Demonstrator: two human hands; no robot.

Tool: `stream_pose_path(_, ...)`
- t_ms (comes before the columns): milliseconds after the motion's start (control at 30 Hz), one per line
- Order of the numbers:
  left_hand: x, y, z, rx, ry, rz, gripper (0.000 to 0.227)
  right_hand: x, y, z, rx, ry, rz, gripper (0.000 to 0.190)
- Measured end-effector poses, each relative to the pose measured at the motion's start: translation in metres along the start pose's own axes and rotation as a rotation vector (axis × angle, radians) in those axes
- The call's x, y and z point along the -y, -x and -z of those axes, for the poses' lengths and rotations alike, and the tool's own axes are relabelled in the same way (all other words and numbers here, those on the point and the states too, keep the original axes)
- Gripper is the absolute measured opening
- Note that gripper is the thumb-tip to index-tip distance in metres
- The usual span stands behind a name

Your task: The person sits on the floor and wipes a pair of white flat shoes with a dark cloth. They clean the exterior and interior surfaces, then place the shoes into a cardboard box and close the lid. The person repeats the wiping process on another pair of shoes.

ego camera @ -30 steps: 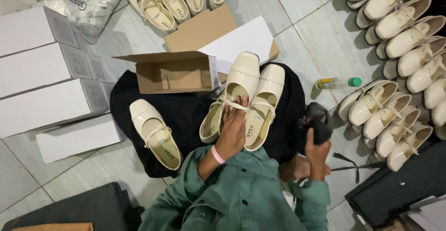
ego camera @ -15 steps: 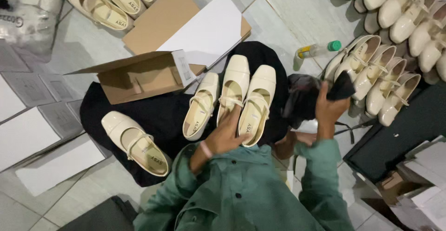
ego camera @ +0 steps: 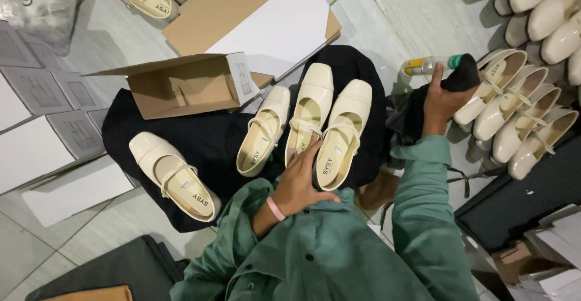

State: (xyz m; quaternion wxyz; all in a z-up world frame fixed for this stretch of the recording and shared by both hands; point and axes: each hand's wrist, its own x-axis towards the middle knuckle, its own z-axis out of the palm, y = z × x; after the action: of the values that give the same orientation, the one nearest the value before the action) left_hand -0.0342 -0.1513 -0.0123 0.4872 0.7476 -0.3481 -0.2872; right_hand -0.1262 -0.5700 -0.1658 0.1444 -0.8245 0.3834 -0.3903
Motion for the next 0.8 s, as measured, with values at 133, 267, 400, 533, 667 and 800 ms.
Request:
stream_pose_path(133,-0.010,-0.006,0.000,-0.002,-0.037,-0.008,0.129,-0.011,0.001,-0.006,0.099,-0.105,-0.093,0.060)
stream_pose_path(267,-0.019,-0.014,-0.005,0.061,-0.311,-0.034,0.122,-0.010,-0.004,-0.011,0.133,0.020,-0.244,0.058)
stream_pose_path(400,-0.016,-0.026,-0.004,0.185,-0.378,-0.118,0.109,-0.002,0.003,-0.017,0.068,0.026,-0.118,0.058)
stream_pose_path(533,-0.003,-0.039,0.010,0.088,-0.321,-0.163,0.088,0.007,0.003,-0.014,-0.036,0.249,0.102,0.058)
stream_pose_path(667,-0.006,-0.038,0.002,0.044,-0.444,-0.082,0.082,0.017,0.002,-0.014,-0.001,0.108,-0.037,0.049)
stream_pose_path(800,-0.009,-0.039,-0.012,-0.038,-0.462,-0.107,0.088,0.008,0.004,-0.020,-0.011,0.042,-0.093,0.046)
